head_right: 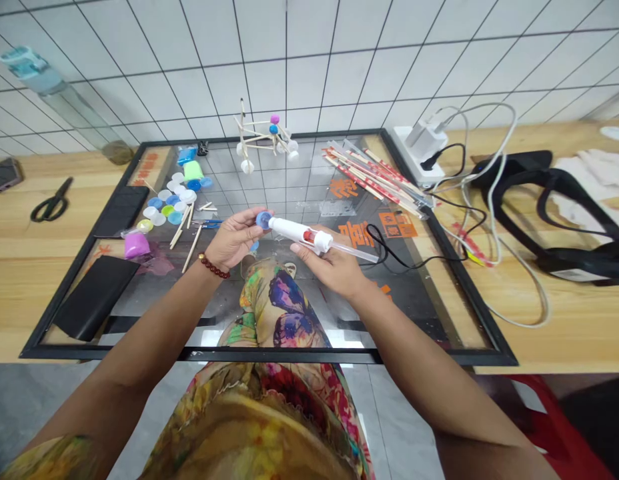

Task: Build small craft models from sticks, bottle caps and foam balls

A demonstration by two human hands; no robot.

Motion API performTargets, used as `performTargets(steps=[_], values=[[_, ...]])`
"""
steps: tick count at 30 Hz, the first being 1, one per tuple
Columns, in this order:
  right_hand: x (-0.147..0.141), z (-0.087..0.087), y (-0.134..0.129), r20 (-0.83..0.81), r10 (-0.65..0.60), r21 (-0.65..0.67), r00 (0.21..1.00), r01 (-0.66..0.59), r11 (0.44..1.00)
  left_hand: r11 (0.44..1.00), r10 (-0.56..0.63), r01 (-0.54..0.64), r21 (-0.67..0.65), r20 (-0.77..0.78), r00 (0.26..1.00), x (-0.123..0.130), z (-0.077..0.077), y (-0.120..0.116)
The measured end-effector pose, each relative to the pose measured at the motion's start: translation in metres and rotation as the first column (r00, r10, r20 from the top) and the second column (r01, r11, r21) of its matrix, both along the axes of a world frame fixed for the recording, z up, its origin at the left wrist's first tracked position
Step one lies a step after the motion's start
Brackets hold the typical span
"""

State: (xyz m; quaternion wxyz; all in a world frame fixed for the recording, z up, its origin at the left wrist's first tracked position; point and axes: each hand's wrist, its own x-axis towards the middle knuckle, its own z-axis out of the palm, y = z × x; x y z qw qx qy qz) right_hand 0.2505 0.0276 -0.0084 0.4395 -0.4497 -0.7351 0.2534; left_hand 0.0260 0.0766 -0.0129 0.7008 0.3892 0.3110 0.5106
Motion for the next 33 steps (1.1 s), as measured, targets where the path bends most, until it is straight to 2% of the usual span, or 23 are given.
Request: performTargets(steps=[12,21,28,33], values=[[0.0000,-0.0018,0.0015,-0.006,-0.007,0.026,1.000,0.007,1.000,1.000,-0.004,0.003,0.022,0.021,1.000,-0.0005,-0.0028,0.0011],[-0.0009,-0.0017,0.0018,-0.015,0.030,-0.009,0.999,-0.030,1.000,1.000,0.005,-0.005,0.028,0.013,1.000,-0.0021,-0.0034,0.0021],[-0.0003,-0.0057,0.0038,-0.024,-0.008,0.080,1.000,0.010,0.997,0.999,0.010,-0.010,0.041,0.013,1.000,-0.0016,-0.0043,0.0025],[0.0018,-0.0080,0.0042,-0.026,-0.011,0.080,1.000,0.013,0.997,0.998,0.015,-0.015,0.053,0.010,1.000,-0.0010,-0.0035,0.0023]])
